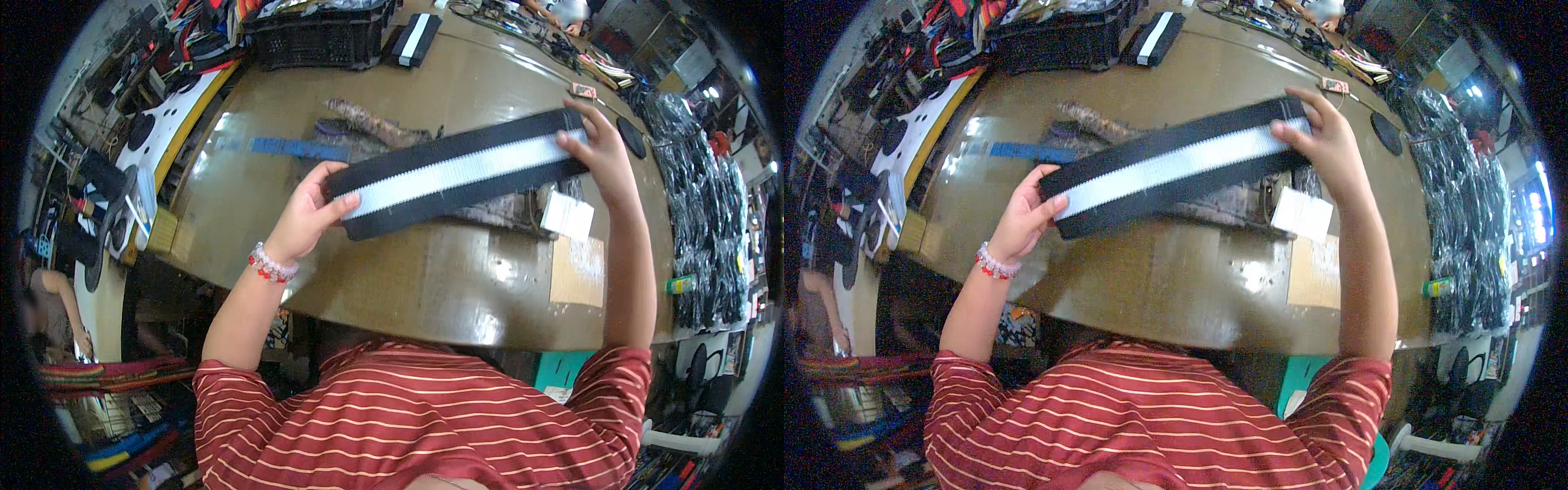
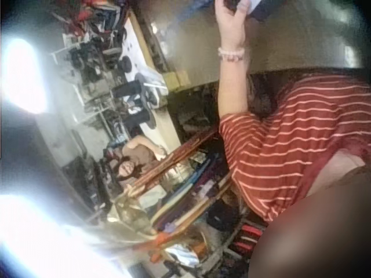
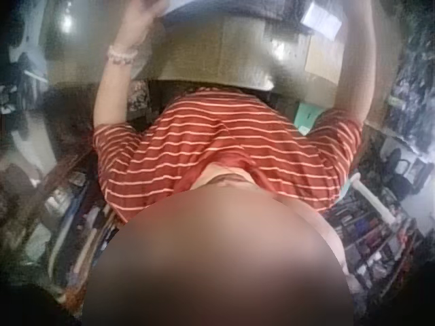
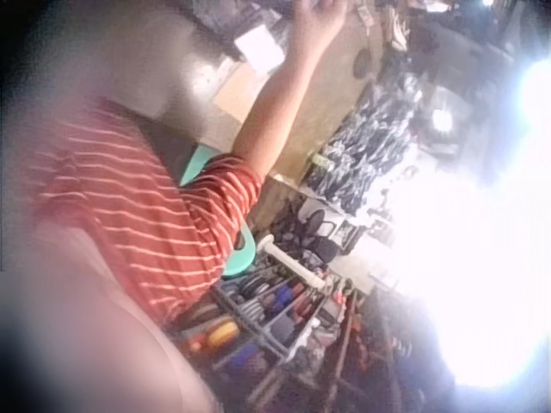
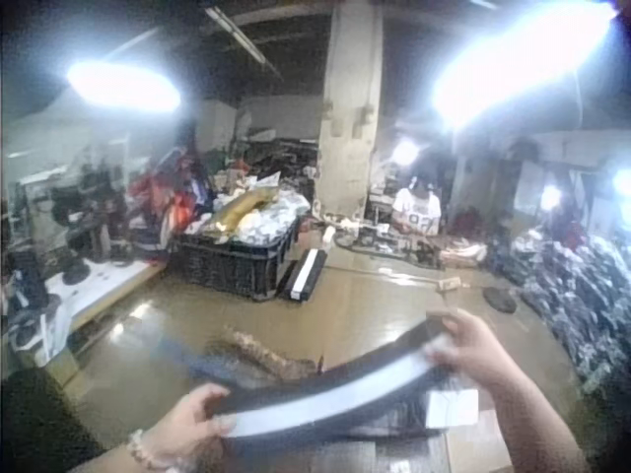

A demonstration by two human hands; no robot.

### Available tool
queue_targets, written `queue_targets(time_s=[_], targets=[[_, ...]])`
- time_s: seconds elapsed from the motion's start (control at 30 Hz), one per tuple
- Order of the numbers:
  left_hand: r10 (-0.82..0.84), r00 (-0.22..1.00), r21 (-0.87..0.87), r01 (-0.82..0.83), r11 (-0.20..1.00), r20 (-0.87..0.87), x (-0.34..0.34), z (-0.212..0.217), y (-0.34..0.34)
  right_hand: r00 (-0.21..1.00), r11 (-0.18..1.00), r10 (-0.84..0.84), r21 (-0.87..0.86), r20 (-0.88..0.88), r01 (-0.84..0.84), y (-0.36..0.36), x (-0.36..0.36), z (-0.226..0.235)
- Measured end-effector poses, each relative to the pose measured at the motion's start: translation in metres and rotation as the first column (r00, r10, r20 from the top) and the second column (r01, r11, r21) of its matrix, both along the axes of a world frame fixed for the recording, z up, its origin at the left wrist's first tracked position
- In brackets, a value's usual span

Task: The person folds and aligns a black and white striped strap on a workbench. They then retrieve a pair of scissors, cut a yellow ribbon, and tie it around the folded strap. Finally, they unroll a multicolored strap and place a paper template on it.

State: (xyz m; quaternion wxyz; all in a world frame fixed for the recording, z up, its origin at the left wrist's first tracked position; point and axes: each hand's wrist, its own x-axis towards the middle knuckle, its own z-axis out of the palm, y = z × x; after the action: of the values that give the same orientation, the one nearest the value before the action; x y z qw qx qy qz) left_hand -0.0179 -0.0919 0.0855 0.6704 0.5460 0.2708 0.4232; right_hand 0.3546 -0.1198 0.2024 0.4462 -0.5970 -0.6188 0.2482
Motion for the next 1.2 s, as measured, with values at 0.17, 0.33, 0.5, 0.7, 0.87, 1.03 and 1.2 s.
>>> queue_targets(time_s=[0.17, 0.33, 0.5, 0.7, 0.87, 1.03, 1.2], targets=[[0.195, 0.981, -0.124, -0.192, 0.974, 0.017, 0.028, 0.014, 0.073, 0.926, 0.973, 0.108, -0.153, -0.361, -0.173, 0.132, 0.012, 0.027], [0.292, 0.956, -0.204, -0.290, 0.935, -0.024, 0.032, 0.014, 0.112, 0.966, 0.955, 0.106, -0.246, -0.235, -0.164, 0.209, 0.017, -0.007], [0.328, 0.939, -0.322, -0.343, 0.882, -0.102, 0.036, 0.018, 0.111, 0.848, 0.950, -0.053, -0.290, -0.527, -0.120, 0.246, 0.011, -0.015], [0.364, 0.931, -0.435, -0.311, 0.845, 0.041, 0.059, 0.035, 0.139, 0.574, 0.898, -0.304, -0.430, -0.761, -0.094, 0.286, -0.014, -0.009], [0.400, 0.912, -0.509, -0.304, 0.805, 0.088, 0.085, 0.028, 0.192, 0.665, 0.884, -0.379, -0.465, -0.644, 0.054, 0.353, -0.007, -0.024], [0.457, 0.886, -0.600, -0.323, 0.732, 0.082, 0.111, -0.004, 0.237, 0.771, 0.915, -0.308, -0.395, -0.557, 0.080, 0.442, 0.015, -0.024], [0.517, 0.852, -0.522, -0.408, 0.749, 0.076, 0.160, -0.036, 0.314, 0.873, 0.985, -0.164, -0.129, -0.460, 0.117, 0.546, 0.015, -0.005]])
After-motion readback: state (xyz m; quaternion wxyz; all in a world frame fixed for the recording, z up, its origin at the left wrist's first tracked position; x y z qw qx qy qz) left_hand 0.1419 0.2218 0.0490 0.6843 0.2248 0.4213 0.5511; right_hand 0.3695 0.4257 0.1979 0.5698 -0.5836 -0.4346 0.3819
